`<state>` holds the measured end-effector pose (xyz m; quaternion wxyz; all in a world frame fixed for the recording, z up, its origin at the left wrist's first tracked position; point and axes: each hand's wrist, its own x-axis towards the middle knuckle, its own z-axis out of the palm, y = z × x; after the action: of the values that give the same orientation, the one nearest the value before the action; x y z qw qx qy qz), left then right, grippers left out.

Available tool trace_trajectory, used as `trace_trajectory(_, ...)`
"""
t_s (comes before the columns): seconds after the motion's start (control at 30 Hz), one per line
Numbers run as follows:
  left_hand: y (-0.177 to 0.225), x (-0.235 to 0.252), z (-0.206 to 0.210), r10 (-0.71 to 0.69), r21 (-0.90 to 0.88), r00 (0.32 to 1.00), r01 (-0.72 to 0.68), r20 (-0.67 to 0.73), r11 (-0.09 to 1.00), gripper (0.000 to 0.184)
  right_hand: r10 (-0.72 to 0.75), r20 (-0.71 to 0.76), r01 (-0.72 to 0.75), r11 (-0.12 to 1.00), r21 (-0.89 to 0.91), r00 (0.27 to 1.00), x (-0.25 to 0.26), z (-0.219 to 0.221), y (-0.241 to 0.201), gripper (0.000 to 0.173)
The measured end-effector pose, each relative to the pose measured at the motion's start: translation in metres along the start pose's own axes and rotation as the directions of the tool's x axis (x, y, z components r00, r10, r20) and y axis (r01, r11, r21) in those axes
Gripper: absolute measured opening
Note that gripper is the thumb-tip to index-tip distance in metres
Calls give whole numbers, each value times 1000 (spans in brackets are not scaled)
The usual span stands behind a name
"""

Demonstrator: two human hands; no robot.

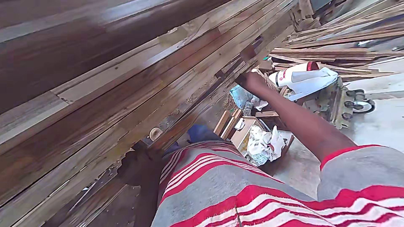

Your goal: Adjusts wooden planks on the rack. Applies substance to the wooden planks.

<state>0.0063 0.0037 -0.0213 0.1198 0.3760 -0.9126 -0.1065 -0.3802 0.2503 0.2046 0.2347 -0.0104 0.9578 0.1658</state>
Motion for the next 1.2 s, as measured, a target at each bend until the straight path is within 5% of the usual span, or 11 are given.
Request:
trace_trajectory(0.27,11,3,-10,-1,-20,999,0,-46,1000,47,29,-59,-32,998,-54,998,-27,14,-27,32)
trace_trajectory(0.43,25,17,-39,29,-92,994,-38,-102,995,46,28,-116,-25,999,28,993,-16,7,-5,36)
trace_trajectory(0.6,13,10,-20,27,-78,996,-33,-86,996,49,4,-100,-7,999,-35,995,-50,26,-41,48)
trace_trajectory(0.87,30,23,-50,13,-71,998,-18,-63,997,51,32,-160,0,980,199,987,-28,38,7,54)
trace_trajectory(1.1,33,22,-55,-70,-59,996,74,63,996,56,-234,-129,239,971,24,964,7,40,42,55)
trace_trajectory(1.2,26,20,-48,-54,-46,998,56,41,997,57,-530,-113,521,848,-98,841,34,31,63,50)
